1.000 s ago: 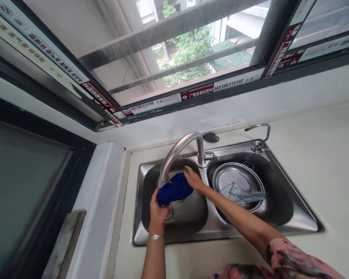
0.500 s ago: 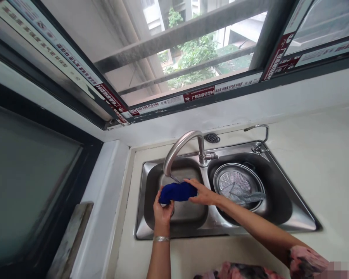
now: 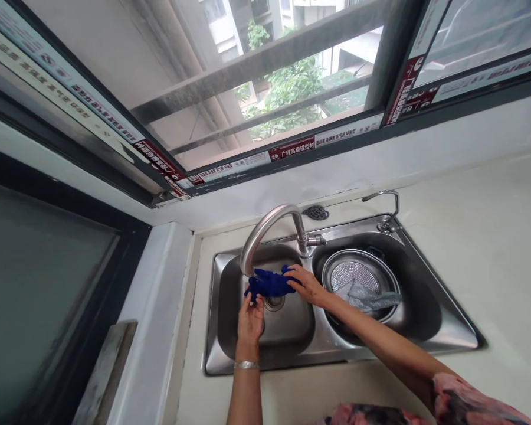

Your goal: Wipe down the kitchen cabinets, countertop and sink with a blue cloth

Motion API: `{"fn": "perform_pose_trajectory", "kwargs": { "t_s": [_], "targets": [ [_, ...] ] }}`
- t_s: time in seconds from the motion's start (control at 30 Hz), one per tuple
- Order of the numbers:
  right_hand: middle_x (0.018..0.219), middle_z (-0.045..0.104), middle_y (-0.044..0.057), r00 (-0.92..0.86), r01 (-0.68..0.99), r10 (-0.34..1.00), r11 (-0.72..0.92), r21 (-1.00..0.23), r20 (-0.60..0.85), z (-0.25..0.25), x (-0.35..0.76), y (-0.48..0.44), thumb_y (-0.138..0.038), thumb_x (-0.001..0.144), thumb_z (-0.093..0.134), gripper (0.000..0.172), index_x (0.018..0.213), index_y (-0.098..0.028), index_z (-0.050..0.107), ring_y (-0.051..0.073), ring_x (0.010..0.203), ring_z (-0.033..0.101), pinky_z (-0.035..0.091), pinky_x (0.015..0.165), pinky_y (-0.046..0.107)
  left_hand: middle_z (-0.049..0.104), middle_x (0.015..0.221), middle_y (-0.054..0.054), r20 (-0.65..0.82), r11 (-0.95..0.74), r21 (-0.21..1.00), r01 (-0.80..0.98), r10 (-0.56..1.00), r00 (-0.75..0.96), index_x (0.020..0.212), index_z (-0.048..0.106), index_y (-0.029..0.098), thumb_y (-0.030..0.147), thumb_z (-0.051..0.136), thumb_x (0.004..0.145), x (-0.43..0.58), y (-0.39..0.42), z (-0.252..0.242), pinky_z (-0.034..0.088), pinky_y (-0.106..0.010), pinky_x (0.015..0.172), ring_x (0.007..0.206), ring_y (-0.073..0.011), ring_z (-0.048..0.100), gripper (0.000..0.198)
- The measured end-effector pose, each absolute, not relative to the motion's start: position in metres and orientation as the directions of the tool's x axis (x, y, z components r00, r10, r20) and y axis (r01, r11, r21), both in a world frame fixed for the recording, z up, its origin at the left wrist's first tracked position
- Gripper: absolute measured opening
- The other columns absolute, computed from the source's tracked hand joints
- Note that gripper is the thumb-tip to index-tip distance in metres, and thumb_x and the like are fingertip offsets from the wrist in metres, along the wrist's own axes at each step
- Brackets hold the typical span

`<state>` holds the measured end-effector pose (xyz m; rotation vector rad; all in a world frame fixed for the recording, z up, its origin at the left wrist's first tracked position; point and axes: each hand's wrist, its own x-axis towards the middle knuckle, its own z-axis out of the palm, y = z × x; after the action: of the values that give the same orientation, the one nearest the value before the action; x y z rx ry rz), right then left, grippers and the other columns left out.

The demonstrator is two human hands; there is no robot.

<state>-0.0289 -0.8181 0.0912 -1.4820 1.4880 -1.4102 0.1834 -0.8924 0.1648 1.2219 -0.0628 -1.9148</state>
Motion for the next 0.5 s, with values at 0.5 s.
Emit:
{"fn": "perform_pose_trajectory", "kwargs": {
  "t_s": [0.5],
  "targets": [
    [0.129,0.065,0.011,-0.315,-0.102,-0.943,-0.083,-0.991,0.111,0.085,0.005,-0.833,-0.034,0.095,0.060,0.026,0.113,-0.023,0.074,0.024,0.122,0.062,0.045,0.114,0.044,0.054,0.065,0.006,-0.665,-0.563,0.566,0.602,-0.744,-0.070,0.082,0.054,0.020,0.015,0.064,0.082,0.196,-0.896,0.153,0.041,-0.014,0.048,0.051,-0.0052,0.049,0.011]
  ]
}}
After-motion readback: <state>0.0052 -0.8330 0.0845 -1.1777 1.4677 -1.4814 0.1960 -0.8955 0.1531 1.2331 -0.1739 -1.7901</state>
